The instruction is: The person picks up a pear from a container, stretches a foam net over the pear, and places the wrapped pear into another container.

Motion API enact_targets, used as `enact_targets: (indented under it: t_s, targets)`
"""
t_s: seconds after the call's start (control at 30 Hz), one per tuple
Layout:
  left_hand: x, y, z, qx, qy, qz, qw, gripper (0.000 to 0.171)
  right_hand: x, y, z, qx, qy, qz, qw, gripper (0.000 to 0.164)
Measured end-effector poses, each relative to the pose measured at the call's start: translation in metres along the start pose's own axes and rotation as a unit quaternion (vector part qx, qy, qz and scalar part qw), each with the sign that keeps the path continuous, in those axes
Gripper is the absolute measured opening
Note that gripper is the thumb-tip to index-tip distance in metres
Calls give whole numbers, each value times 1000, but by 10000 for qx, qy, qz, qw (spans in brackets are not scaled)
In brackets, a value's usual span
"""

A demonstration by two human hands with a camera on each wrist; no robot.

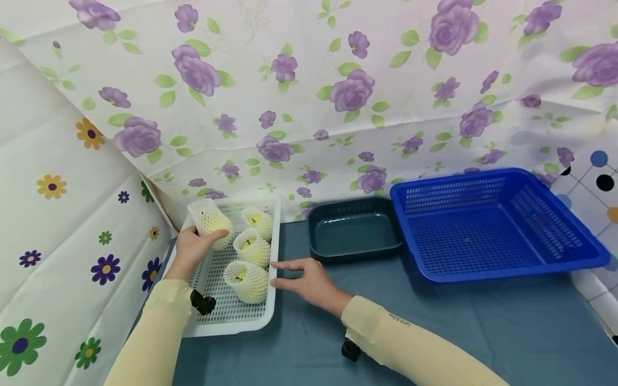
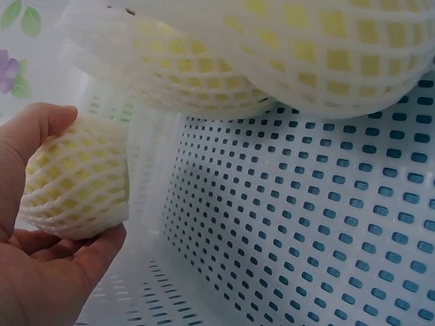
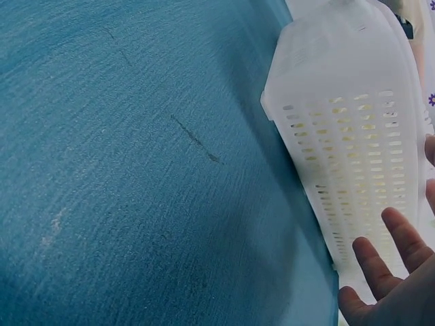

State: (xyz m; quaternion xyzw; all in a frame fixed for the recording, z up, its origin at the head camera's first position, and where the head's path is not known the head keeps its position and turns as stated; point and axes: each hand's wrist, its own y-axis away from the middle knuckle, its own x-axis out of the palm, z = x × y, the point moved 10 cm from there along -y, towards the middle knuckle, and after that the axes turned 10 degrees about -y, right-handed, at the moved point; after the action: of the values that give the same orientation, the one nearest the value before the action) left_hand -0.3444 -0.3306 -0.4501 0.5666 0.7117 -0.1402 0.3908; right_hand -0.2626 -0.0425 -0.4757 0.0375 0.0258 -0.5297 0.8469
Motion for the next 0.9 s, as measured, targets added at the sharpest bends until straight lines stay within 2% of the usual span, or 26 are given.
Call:
enact_targets:
  t_s: [0.13,0.37,0.6,0.9]
  targets:
    - [8,-7,6,-95,-35,180,9998,87,1,2,0,66,9,-6,10000,45]
    - [20,-14,8,30,-279,514,9983,82,1,3,0,102,49,-38,9999,44]
    - [30,-23,7,148,-583,638,9961,80,1,0,-1,48,13,-42,10000,44]
    - [43,-32,9,248,-256,762,9965,93,0,0,0,-124,-46,27,9999,44]
